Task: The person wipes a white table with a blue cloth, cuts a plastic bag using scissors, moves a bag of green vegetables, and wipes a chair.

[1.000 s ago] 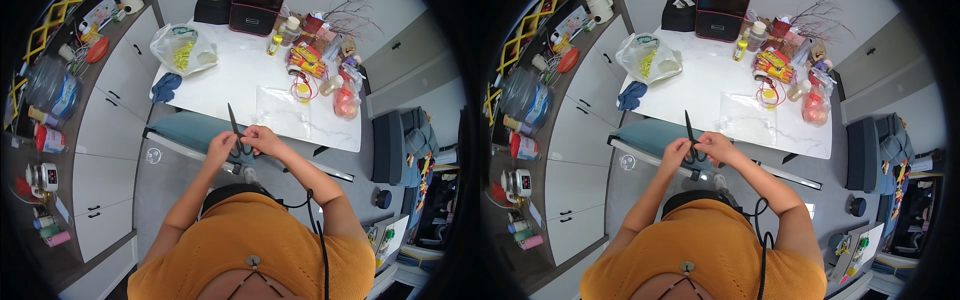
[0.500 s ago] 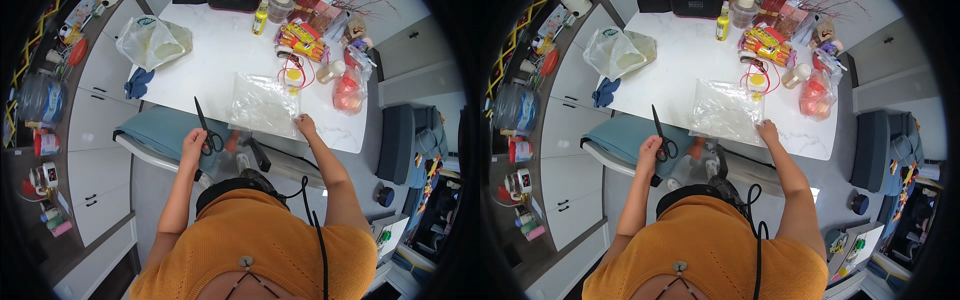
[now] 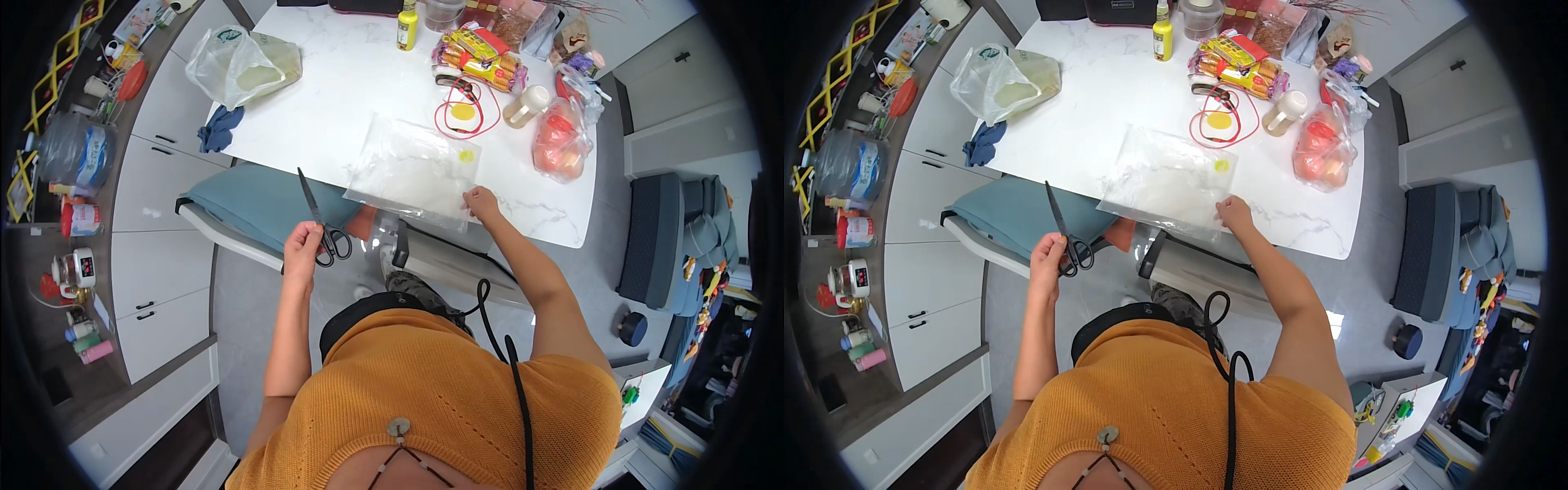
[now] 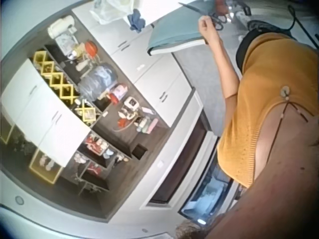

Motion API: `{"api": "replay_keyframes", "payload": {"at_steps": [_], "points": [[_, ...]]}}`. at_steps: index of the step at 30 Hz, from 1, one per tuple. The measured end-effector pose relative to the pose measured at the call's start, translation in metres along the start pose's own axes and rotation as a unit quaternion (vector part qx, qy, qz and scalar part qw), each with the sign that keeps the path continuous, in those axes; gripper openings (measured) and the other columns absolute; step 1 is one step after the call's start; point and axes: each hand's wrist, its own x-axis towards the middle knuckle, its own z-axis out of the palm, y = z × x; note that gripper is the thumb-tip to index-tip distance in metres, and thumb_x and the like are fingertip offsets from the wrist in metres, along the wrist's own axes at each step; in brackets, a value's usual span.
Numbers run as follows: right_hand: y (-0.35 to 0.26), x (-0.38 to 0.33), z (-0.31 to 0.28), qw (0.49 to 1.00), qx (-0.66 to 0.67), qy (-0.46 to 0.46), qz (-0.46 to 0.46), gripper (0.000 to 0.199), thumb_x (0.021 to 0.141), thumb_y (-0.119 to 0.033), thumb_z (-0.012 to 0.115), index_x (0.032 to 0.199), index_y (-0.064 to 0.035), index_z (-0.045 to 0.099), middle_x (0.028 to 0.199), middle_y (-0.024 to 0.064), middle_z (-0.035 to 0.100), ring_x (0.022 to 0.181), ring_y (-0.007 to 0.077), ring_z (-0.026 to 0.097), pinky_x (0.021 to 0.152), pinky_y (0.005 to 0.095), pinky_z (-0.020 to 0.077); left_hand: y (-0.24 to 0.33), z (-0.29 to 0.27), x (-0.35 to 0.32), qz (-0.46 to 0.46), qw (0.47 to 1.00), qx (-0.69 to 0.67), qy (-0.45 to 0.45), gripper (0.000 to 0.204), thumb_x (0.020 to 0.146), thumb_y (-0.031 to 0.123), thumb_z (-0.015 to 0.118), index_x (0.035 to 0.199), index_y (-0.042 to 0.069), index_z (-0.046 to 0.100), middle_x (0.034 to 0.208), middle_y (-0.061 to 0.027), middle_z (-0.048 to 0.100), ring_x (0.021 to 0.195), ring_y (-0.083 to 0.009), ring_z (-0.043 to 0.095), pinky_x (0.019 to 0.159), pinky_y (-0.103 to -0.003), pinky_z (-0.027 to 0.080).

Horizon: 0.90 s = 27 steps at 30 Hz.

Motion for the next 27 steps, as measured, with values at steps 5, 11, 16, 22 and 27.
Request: {"api": "replay_keyframes", "payload": {"at_steps": [5, 11, 16, 22, 27], "points": [[0.013, -0.05, -0.024, 0.987, 0.135, -0.064, 0.067, 0.012, 0.076, -0.016, 0.051, 0.075, -0.0033, 0.053, 0.06, 0.0046, 0.054, 0.042, 0.0101, 0.045, 0.033, 0.0225, 0.0307, -0.006, 0.016, -0.019, 0.036, 0.998, -0.01, -0.051, 0.011, 0.082, 0.019, 0.05, 0.078, 0.01, 0.053, 0.067, 0.0072, 0.048, 0.058, -0.0018, 0.039, 0.054, -0.018, 0.031], [0.038, -0.105, -0.081, 0.962, 0.182, -0.135, 0.155, 0.011, 0.079, -0.016, 0.051, 0.075, -0.0063, 0.053, 0.057, -0.0008, 0.049, 0.04, 0.0049, 0.037, 0.031, 0.0185, 0.0255, -0.022, 0.044, -0.055, 0.032, 0.997, -0.065, -0.04, 0.012, 0.082, 0.021, 0.051, 0.077, 0.01, 0.054, 0.064, 0.0068, 0.05, 0.056, -0.001, 0.038, 0.051, -0.017, 0.026], [0.06, -0.107, -0.116, 0.894, 0.254, -0.284, 0.235, 0.013, 0.08, -0.018, 0.051, 0.071, -0.0096, 0.05, 0.054, -0.0045, 0.041, 0.038, 0.0011, 0.031, 0.031, 0.016, 0.0214, -0.029, 0.062, -0.076, 0.029, 0.996, -0.079, -0.021, 0.012, 0.081, 0.021, 0.051, 0.077, 0.01, 0.055, 0.064, 0.0049, 0.054, 0.052, -0.0005, 0.038, 0.047, -0.017, 0.025], [0.106, -0.07, -0.122, 0.844, 0.17, -0.445, 0.246, 0.012, 0.08, -0.019, 0.051, 0.071, -0.0108, 0.05, 0.052, -0.0059, 0.033, 0.036, -0.0001, 0.024, 0.031, 0.0165, 0.014, -0.013, 0.086, -0.089, 0.055, 0.994, -0.092, 0.036, 0.012, 0.081, 0.019, 0.049, 0.077, 0.009, 0.054, 0.063, 0.0039, 0.054, 0.049, 0.0001, 0.037, 0.045, -0.015, 0.023], [0.129, -0.059, -0.095, 0.921, 0.133, -0.314, 0.186, 0.007, 0.079, -0.015, 0.054, 0.079, -0.0082, 0.053, 0.06, 0.002, 0.051, 0.041, 0.0035, 0.037, 0.033, 0.0175, 0.0232, -0.003, 0.126, -0.086, 0.064, 0.992, -0.092, 0.056, 0.012, 0.082, 0.018, 0.048, 0.077, 0.009, 0.053, 0.066, 0.0032, 0.054, 0.056, -0.002, 0.043, 0.051, -0.017, 0.03]]}}
